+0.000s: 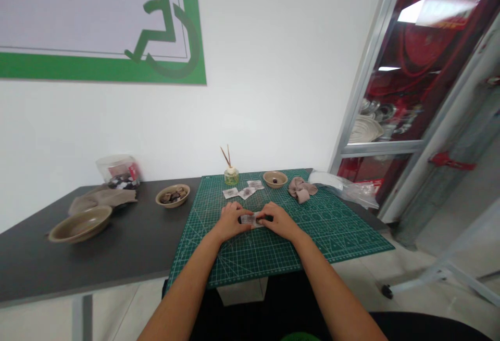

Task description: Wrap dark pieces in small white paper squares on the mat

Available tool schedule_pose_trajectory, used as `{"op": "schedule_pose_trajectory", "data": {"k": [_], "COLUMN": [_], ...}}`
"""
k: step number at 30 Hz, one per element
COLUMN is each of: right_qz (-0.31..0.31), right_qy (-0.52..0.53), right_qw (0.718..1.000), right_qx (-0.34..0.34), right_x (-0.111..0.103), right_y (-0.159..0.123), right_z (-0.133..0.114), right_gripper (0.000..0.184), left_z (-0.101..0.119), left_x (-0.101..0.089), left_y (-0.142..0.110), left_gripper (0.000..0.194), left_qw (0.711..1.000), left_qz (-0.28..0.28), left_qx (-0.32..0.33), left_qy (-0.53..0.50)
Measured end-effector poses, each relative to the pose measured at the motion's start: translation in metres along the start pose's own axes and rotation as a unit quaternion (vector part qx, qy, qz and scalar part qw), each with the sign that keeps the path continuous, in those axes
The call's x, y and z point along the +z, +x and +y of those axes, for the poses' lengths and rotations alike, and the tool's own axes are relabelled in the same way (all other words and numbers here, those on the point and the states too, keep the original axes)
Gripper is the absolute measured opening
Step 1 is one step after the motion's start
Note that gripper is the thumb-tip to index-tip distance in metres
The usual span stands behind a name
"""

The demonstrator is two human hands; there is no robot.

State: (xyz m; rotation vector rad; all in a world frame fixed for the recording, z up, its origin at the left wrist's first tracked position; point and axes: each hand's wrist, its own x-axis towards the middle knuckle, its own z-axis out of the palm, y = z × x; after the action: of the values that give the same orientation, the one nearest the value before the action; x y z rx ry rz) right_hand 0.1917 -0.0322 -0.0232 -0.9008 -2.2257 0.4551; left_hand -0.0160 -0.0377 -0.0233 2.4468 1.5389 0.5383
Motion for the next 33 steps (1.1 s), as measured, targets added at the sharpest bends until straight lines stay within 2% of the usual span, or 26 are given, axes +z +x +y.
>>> {"op": "schedule_pose_trajectory", "data": {"k": [8,13,18,23,28,33], "right_qz": [0.024,0.005,0.022,0.005,0.02,-0.008], "right_qy": [-0.021,-0.014,-0.017,0.004,-0.014,0.008], "right_qw": [0.999,1.0,1.0,1.0,1.0,1.0], "right_qx": [-0.003,-0.024,-0.001,-0.001,0.015,-0.007], "right_x": [0.0026,0.0049,0.003,0.0016,0.0016,0.0029], "right_y": [-0.0008,0.0007,-0.0001,-0.0001,-0.0004,0.0005], "right_z": [0.0022,-0.0015,-0.0017,-0.0034,-0.0025,-0.0016], "right_gripper": [0.014,0.016,0.014,0.016,0.013,0.016], "left_z": [0.0004,0.0014,0.0009,-0.0002,-0.0006,0.0013], "left_x": [-0.0002,-0.001,-0.0008,0.0007,0.001,-0.0012], "left_y": [-0.0003,-0.0006,-0.0004,0.0,0.0,-0.0006], "left_gripper": [0.04,0.041,0.04,0.039,0.04,0.039], "left_qw": [1.0,1.0,1.0,1.0,1.0,1.0], "left_qz": [0.003,0.004,-0.004,0.004,0.003,0.006], "left_qx": [0.001,0.003,-0.002,0.001,0.002,0.003], "left_qy": [0.002,0.007,0.008,0.005,0.004,0.003]}}
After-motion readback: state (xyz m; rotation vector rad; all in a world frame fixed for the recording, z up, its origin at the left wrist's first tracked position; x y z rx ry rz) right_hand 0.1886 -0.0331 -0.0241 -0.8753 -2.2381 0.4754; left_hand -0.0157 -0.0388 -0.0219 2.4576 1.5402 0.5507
